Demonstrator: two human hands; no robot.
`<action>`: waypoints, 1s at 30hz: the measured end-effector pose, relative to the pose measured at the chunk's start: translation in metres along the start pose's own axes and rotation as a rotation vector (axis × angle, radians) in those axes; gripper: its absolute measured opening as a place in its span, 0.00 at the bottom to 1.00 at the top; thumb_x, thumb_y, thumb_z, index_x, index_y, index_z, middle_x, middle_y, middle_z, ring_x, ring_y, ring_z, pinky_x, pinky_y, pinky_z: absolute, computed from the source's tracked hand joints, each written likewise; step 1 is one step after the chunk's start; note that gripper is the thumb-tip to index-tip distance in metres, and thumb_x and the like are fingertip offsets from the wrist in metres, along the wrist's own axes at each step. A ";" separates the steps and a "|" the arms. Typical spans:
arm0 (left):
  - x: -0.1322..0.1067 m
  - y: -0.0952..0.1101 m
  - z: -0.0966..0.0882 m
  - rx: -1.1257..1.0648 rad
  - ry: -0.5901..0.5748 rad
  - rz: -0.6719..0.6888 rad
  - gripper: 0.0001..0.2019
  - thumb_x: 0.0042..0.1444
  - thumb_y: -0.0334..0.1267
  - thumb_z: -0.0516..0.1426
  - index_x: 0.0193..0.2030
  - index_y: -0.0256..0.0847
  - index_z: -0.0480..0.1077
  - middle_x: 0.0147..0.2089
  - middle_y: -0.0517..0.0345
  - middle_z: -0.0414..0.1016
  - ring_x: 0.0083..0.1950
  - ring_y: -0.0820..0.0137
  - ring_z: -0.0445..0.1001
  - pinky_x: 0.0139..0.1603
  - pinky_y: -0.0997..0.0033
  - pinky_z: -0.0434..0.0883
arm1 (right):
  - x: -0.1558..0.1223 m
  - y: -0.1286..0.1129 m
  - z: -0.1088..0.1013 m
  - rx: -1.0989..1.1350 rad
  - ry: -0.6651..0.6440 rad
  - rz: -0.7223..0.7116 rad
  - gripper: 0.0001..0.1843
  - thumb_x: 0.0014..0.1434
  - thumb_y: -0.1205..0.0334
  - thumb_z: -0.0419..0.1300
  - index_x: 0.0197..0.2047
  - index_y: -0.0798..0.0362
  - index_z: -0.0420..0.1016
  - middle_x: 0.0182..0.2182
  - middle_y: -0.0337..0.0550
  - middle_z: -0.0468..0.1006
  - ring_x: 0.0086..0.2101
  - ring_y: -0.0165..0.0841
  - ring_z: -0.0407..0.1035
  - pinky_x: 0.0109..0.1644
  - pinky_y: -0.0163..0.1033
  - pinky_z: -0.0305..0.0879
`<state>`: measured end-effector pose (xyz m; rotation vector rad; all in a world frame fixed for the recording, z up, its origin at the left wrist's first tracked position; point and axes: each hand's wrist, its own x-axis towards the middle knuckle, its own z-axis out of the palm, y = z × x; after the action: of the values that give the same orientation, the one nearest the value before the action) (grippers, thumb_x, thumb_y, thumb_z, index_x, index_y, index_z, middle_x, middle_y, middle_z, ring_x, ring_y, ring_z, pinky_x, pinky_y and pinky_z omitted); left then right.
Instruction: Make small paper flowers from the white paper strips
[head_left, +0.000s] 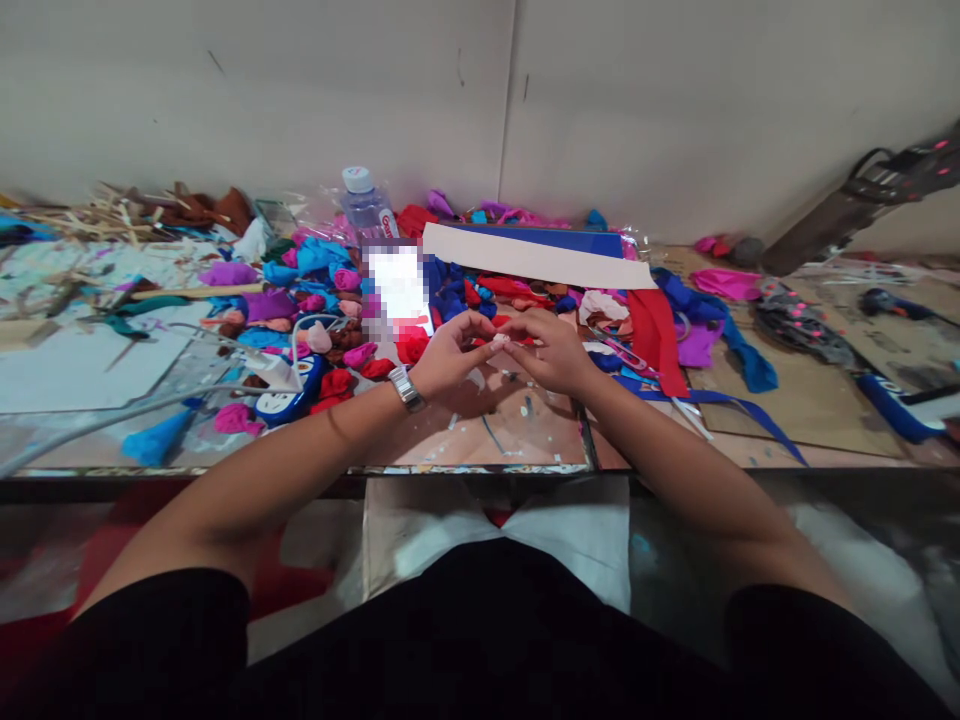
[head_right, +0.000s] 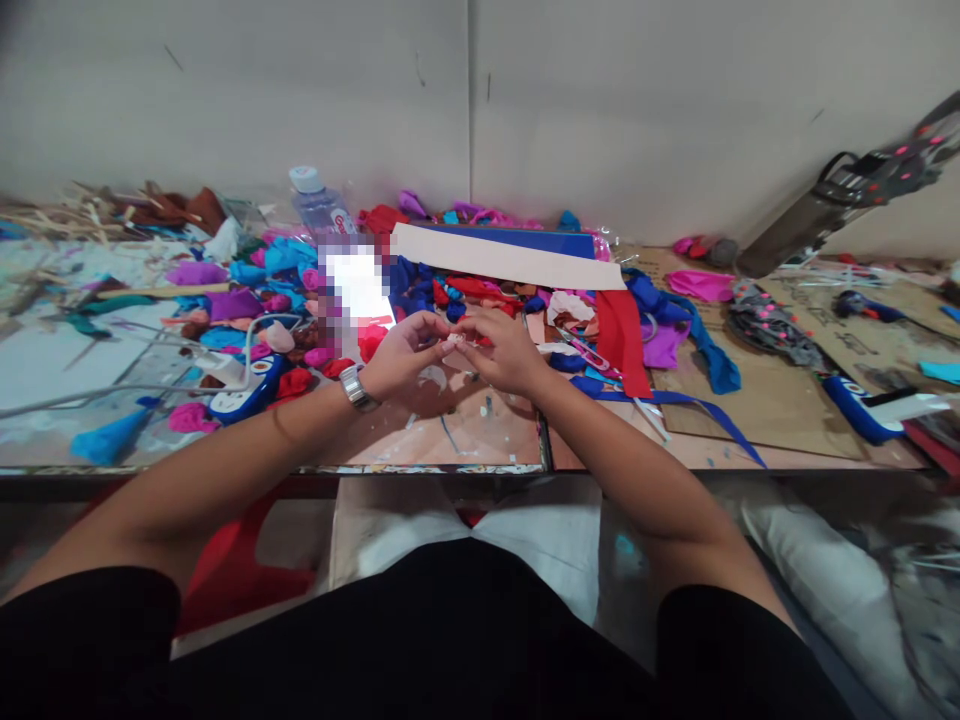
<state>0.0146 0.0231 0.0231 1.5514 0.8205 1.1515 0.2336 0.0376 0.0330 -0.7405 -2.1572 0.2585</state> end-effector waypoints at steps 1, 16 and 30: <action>0.000 0.000 0.000 -0.005 -0.001 -0.004 0.26 0.54 0.58 0.71 0.44 0.40 0.70 0.47 0.54 0.77 0.48 0.68 0.77 0.50 0.67 0.74 | 0.000 0.000 0.000 -0.002 -0.003 -0.002 0.16 0.71 0.46 0.60 0.51 0.47 0.81 0.48 0.48 0.86 0.53 0.44 0.78 0.61 0.54 0.72; 0.002 -0.002 -0.001 -0.163 0.084 -0.088 0.25 0.54 0.54 0.72 0.48 0.39 0.74 0.43 0.56 0.80 0.40 0.70 0.79 0.40 0.71 0.78 | 0.000 -0.004 -0.003 0.003 0.024 0.056 0.15 0.68 0.46 0.63 0.44 0.50 0.79 0.40 0.46 0.86 0.41 0.40 0.79 0.47 0.45 0.72; 0.001 0.000 0.001 -0.234 0.082 -0.137 0.28 0.50 0.57 0.74 0.46 0.39 0.73 0.42 0.55 0.80 0.40 0.68 0.79 0.37 0.68 0.82 | 0.000 -0.003 -0.002 -0.022 0.065 0.007 0.14 0.67 0.48 0.65 0.47 0.50 0.82 0.39 0.45 0.87 0.39 0.40 0.80 0.46 0.45 0.73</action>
<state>0.0162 0.0236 0.0232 1.2447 0.8019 1.1718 0.2336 0.0353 0.0355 -0.7588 -2.0994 0.2118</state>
